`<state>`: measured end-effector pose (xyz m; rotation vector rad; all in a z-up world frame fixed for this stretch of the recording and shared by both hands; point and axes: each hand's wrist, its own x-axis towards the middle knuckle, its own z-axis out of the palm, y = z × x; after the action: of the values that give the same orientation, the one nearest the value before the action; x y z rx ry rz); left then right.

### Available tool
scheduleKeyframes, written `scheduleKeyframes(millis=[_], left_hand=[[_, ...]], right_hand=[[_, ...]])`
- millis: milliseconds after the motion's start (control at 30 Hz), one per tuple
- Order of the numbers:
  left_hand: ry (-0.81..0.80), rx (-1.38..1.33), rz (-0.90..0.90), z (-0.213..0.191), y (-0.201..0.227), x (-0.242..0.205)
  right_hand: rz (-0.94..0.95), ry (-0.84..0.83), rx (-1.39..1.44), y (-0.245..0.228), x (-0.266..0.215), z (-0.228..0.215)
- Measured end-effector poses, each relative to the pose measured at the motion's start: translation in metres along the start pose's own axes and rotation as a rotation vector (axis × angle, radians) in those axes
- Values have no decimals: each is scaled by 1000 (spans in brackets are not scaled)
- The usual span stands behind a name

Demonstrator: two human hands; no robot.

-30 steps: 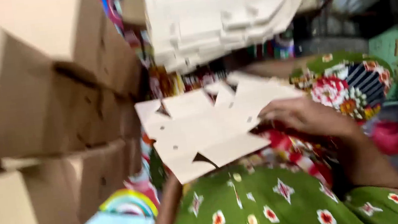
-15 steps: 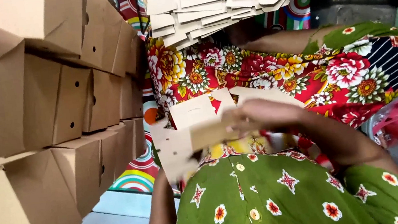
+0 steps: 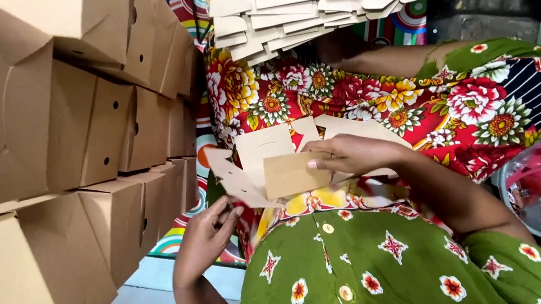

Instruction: Assembling small cardboard boxes from flat templates by folding and tucking tabs.

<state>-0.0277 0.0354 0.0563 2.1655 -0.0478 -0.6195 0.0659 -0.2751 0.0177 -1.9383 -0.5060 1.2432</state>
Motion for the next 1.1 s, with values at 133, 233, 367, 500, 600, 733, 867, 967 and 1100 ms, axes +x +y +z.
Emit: scheduleKeyframes(millis=[133,233,367,500,600,733,867,967,1100], left_hand=[[28,16,10,7,-10,5],[21,0,12,12,-5,11],[68,1,6,16,1,19],[112,-15,-9,17,8,21],[136,-3,20,20,7,25],[118,5,44,29,3,27],[119,-6,45,29,-1,32],[129,-26,11,30,3,30],[122,-23,-12,27,9,30]], right_hand=[[-71,66,45,-5,-7,4],[-102,129,40,-13,-16,8],[-140,232,-72,-20,-19,18],[-244,287,-208,0,-12,22],[-280,260,-299,1,-6,21],[-371,222,-310,-19,-11,19],[-402,278,-300,4,6,33],[-267,223,-148,22,24,34],[-251,181,-77,33,43,35]])
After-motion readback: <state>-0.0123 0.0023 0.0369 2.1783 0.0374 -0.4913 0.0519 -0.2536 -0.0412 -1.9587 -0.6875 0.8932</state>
